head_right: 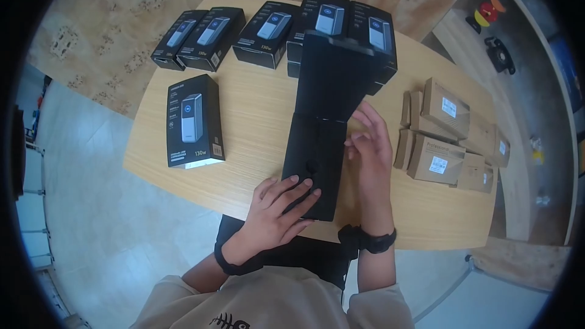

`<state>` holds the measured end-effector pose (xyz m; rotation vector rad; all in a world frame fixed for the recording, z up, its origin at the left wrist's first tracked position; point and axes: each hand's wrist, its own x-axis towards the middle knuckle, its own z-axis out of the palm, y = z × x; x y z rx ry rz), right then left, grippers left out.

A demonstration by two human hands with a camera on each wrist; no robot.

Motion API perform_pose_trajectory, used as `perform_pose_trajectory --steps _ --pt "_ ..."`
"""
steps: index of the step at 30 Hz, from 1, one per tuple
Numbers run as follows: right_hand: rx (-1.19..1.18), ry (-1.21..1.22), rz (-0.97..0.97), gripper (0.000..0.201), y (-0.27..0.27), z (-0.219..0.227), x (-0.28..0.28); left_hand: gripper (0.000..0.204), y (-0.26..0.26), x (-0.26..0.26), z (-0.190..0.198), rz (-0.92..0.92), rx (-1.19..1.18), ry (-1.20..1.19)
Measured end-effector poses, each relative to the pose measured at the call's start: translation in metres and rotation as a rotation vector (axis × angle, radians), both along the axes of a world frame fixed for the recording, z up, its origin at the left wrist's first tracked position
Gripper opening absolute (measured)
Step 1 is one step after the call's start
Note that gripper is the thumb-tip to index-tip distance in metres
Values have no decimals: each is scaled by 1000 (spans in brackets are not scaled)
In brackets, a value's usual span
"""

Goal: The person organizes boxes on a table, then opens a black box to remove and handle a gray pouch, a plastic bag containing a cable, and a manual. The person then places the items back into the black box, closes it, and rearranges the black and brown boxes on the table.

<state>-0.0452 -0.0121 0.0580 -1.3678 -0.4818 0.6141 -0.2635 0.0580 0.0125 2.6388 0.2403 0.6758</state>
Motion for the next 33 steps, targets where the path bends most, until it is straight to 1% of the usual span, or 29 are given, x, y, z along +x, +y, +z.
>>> perform_pose_trajectory --steps 1,2,4,5,7,8,10,13,14,16,17,19,20,22,23,25,26,28,29,31,33 --pt "0 15 -7 52 -3 0 0 60 0 0 0 -6 -11 2" --pt "-4 19 -10 52 -7 -4 0 60 1 1 1 -10 -15 7" --pt "5 17 -45 42 -16 -13 1 57 1 2 3 -17 -31 5" --pt "0 17 -53 42 -18 -11 0 57 0 2 2 -24 -35 4" --pt "6 -79 -63 37 -20 -4 -3 54 1 0 0 -29 -58 7" --pt "4 -78 -66 37 -24 -1 -3 54 2 -2 -2 -32 -60 8" --pt "-17 -102 -111 35 -33 2 -5 47 3 -6 -8 -55 -86 32" --pt "-10 -72 -70 39 -54 -19 -2 50 4 -6 -7 -65 -94 8" --pt "-14 -69 -68 39 -57 -14 -8 50 4 -6 -7 -63 -98 11" --pt "-214 -812 122 54 -61 6 -26 50 3 -7 -5 -53 -104 -4" --pt "-220 -807 123 54 -64 8 -32 50 3 -8 -5 -55 -110 0" --pt "-231 -786 251 65 -69 9 -40 50 5 -10 -6 -58 -128 20" --pt "-235 -781 247 65 -70 5 -40 50 5 -8 -5 -63 -130 25" --pt "-204 -782 280 64 -73 -7 -38 60 2 -4 -4 2 -305 -68" --pt "-204 -778 278 64 -75 -9 -38 60 2 -5 -4 0 -304 -64" --pt "-194 -729 252 60 -78 -12 -37 77 3 -8 -6 8 -295 -116" --pt "-194 -726 249 60 -78 -10 -37 77 4 -10 -3 6 -295 -113" --pt "-214 -778 237 57 -78 -6 -37 80 8 -12 3 40 -390 -56" --pt "-214 -776 237 57 -78 -8 -37 80 10 -13 3 39 -390 -54" --pt "-225 -729 233 55 -79 -13 -38 85 15 -16 3 51 -447 -20" --pt "-249 -713 239 54 -81 -15 -38 87 18 -16 1 50 -435 -29"
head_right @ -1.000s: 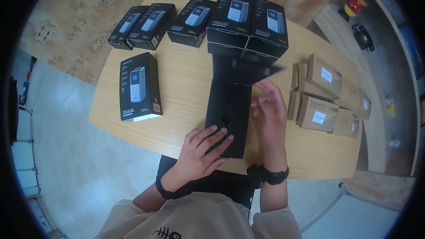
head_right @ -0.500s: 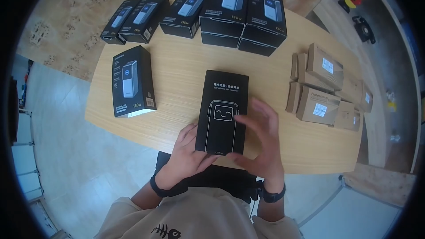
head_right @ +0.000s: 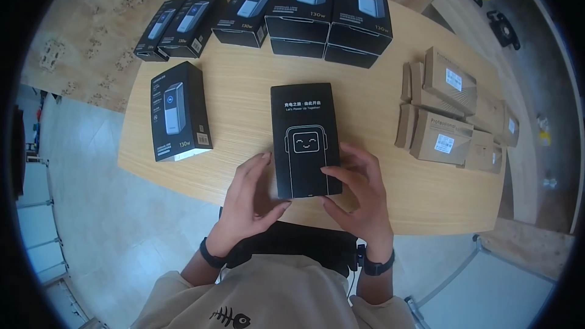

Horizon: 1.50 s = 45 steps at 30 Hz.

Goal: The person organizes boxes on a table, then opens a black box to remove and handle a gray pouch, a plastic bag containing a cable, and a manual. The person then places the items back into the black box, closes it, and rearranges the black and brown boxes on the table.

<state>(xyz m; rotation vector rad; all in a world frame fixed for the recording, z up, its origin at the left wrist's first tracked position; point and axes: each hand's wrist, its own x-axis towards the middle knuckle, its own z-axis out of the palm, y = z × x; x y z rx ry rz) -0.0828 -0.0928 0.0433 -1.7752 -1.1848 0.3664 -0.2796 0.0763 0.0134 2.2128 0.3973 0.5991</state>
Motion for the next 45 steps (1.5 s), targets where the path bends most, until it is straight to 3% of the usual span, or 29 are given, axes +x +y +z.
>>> perform_pose_trajectory --steps 8,14,17,26,34,35,37,40,45 --pt "-19 80 -8 43 -1 -3 -3 75 28 11 20 -9 65 -113" --pt "65 188 -158 67 5 -24 -18 65 58 57 42 107 -45 7" --pt "39 345 -220 76 3 -24 -22 66 73 71 32 54 -53 6" --pt "-117 289 -177 72 3 -7 -20 56 73 67 27 68 -195 13" --pt "-180 290 -158 70 7 6 -13 62 76 49 33 111 -139 73" --pt "-174 287 -154 70 10 11 -12 65 75 49 35 119 -143 87" --pt "-85 -64 -241 66 15 23 -8 67 71 47 28 146 -117 61" --pt "83 -147 -207 59 26 32 -14 70 61 43 20 171 -56 31" --pt "203 65 -110 44 70 22 -32 61 31 21 25 174 -63 74"
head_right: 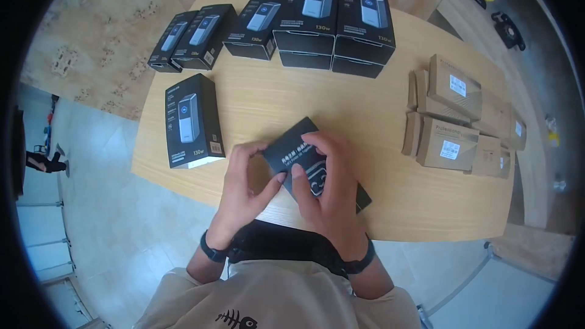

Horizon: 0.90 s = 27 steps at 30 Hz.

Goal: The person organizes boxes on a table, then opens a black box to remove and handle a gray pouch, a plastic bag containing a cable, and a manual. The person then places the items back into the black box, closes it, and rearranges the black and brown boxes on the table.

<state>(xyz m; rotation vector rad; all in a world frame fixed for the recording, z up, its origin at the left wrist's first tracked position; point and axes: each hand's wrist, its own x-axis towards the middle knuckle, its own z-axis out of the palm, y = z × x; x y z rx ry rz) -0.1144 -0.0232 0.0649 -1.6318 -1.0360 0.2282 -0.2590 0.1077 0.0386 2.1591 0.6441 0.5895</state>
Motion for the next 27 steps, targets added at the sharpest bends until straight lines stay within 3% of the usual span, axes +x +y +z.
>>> perform_pose_trajectory --steps 1,4,6,9,11,14,16,22,26,27 --pt "-17 -35 -15 42 3 -4 1 48 -1 -4 -1 26 28 -40" --pt "-53 -40 -25 37 3 -9 3 36 13 -30 4 98 126 -99" --pt "-79 -35 -5 34 2 -7 2 25 35 -50 25 172 288 -96" --pt "-38 51 -1 27 1 -10 6 13 84 -75 44 373 301 -171" --pt "-10 108 -13 22 1 -15 7 27 132 -83 48 383 241 -109" --pt "-38 159 21 17 -2 -12 1 53 202 -89 10 253 -20 -137" --pt "-71 129 77 14 -6 -9 -3 58 221 -85 -1 230 -11 -73" --pt "-79 40 236 7 -15 -4 -11 64 208 -76 -5 183 -103 -27" --pt "-90 71 228 7 -15 -4 -10 49 188 -87 -15 227 -20 3" --pt "-91 73 226 7 -15 -4 -11 45 181 -91 -17 219 -187 -71"
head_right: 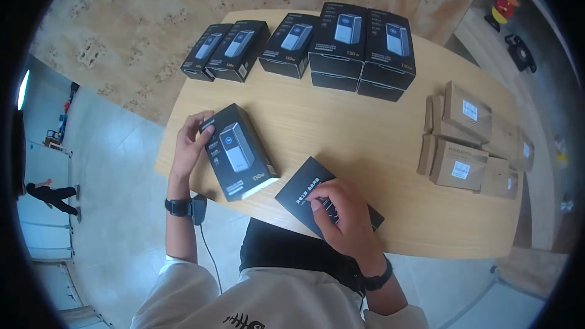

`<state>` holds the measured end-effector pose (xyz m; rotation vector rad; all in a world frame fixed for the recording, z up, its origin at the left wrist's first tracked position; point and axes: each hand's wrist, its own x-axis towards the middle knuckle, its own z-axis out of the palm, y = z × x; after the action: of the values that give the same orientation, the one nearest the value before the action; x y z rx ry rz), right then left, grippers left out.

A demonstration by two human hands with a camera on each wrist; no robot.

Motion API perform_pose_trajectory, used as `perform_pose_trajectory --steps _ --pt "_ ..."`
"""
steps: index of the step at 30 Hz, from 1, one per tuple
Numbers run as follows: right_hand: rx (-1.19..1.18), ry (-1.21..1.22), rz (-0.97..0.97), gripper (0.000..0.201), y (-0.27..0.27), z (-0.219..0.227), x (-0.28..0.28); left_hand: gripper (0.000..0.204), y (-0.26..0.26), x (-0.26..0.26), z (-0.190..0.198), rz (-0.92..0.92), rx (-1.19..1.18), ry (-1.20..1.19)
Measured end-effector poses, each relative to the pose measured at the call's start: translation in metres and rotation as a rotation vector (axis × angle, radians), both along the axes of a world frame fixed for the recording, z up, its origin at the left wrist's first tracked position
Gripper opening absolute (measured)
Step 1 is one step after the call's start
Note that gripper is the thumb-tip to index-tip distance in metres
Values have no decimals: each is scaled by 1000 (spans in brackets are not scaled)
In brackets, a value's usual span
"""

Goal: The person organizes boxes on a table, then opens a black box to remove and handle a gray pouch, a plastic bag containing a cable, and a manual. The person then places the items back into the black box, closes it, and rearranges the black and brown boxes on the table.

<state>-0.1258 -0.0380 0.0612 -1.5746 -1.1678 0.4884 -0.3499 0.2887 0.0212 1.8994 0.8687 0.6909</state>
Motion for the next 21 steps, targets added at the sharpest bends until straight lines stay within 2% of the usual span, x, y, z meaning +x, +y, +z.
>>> perform_pose_trajectory --steps 1,2,3,7,9,13,17,21 --pt "-2 5 2 7 0 0 0 40 -7 -3 -3 -5 -157 -92" --pt "0 1 7 7 0 0 0 31 -21 -1 -1 18 -164 -135" --pt "2 -5 12 7 0 -1 1 31 -32 0 -3 20 -168 -133" --pt "2 -12 18 6 0 -3 2 24 -68 3 -7 158 -125 -246" --pt "14 0 12 6 0 -2 1 21 -84 2 -14 321 -144 -334" --pt "5 -39 15 6 0 -1 1 18 -106 12 -23 500 20 -355" --pt "-7 -38 28 7 0 0 1 17 -121 25 -21 501 -50 -354" --pt "-8 -42 41 7 -1 0 3 18 -120 37 -20 517 -2 -330"
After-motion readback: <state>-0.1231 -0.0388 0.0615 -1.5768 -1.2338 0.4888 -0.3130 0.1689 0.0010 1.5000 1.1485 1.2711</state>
